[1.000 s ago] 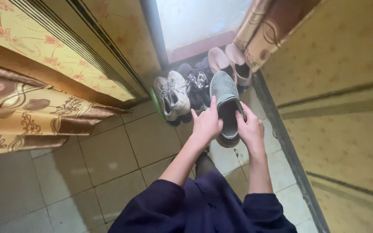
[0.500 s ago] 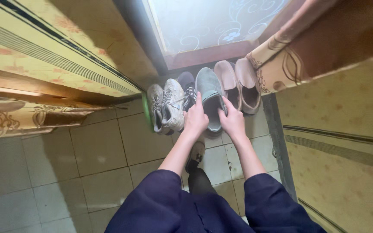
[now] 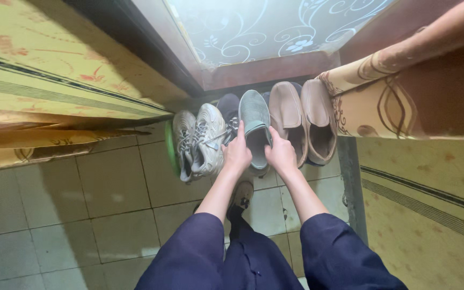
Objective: The person removes shoes from a wooden bench and a green shoe rack, then places them back in a more organized arrangement. The person handles sneakers, sandals, and slip-on shoes, moving them between the bench and the rack.
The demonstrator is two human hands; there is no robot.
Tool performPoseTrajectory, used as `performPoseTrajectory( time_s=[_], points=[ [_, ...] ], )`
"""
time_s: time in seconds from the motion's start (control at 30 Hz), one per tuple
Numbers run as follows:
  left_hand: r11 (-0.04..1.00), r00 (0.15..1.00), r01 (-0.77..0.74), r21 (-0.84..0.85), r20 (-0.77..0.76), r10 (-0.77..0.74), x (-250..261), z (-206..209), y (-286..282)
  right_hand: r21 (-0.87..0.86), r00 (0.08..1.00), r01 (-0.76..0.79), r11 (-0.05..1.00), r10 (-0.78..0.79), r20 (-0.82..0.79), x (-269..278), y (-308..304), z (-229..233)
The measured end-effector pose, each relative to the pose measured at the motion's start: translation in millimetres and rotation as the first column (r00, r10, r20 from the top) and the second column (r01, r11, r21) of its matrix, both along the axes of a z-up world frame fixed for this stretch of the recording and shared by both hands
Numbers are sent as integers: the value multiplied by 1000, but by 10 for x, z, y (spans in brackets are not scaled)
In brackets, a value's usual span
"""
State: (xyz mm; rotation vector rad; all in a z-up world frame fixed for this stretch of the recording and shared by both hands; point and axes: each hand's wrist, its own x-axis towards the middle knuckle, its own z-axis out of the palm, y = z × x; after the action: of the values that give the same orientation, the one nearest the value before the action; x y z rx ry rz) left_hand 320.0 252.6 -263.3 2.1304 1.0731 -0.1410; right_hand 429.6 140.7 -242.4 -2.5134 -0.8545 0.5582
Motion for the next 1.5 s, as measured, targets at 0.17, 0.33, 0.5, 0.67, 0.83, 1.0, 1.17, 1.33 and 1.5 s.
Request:
performPoseTrajectory(
  time_s=[0.17, 0.33, 0.5, 0.67, 0.83, 1.0, 1.17, 1.33, 1.5],
  points=[
    [1000, 999, -16, -15, 36, 17, 118, -226, 58, 66, 999, -50, 997, 51, -2, 144, 65, -196],
    [995, 1000, -18, -95, 2, 18, 166, -375, 42, 104, 993, -119, 987, 120, -4, 196, 68, -265],
    [989, 998, 36, -145, -49, -43, 179, -375, 64, 63, 989, -143, 988, 140, 38, 186, 77, -271],
    [975, 974, 105, -199, -180, -141, 207, -292, 188, -16, 992, -84, 996, 85, 94, 113, 127, -229],
    [968, 961, 130, -214, -213, -177, 200, -251, 209, -59, 994, -46, 997, 51, 95, 77, 145, -187],
    [971, 967, 100, -217, -207, -146, 189, -286, 187, -44, 998, -27, 999, 30, 63, 58, 76, -153],
    [975, 974, 82, -205, -190, -122, 125, -349, 189, 20, 998, -26, 999, 25, 58, 27, -14, -105],
    [979, 978, 88, -186, -169, -120, 59, -261, 166, 71, 997, -15, 997, 9, 79, -8, -149, -50],
    [979, 980, 114, -170, -139, -139, -11, -12, 149, 197, 985, -17, 980, -17, 170, 5, -343, 6]
  ],
)
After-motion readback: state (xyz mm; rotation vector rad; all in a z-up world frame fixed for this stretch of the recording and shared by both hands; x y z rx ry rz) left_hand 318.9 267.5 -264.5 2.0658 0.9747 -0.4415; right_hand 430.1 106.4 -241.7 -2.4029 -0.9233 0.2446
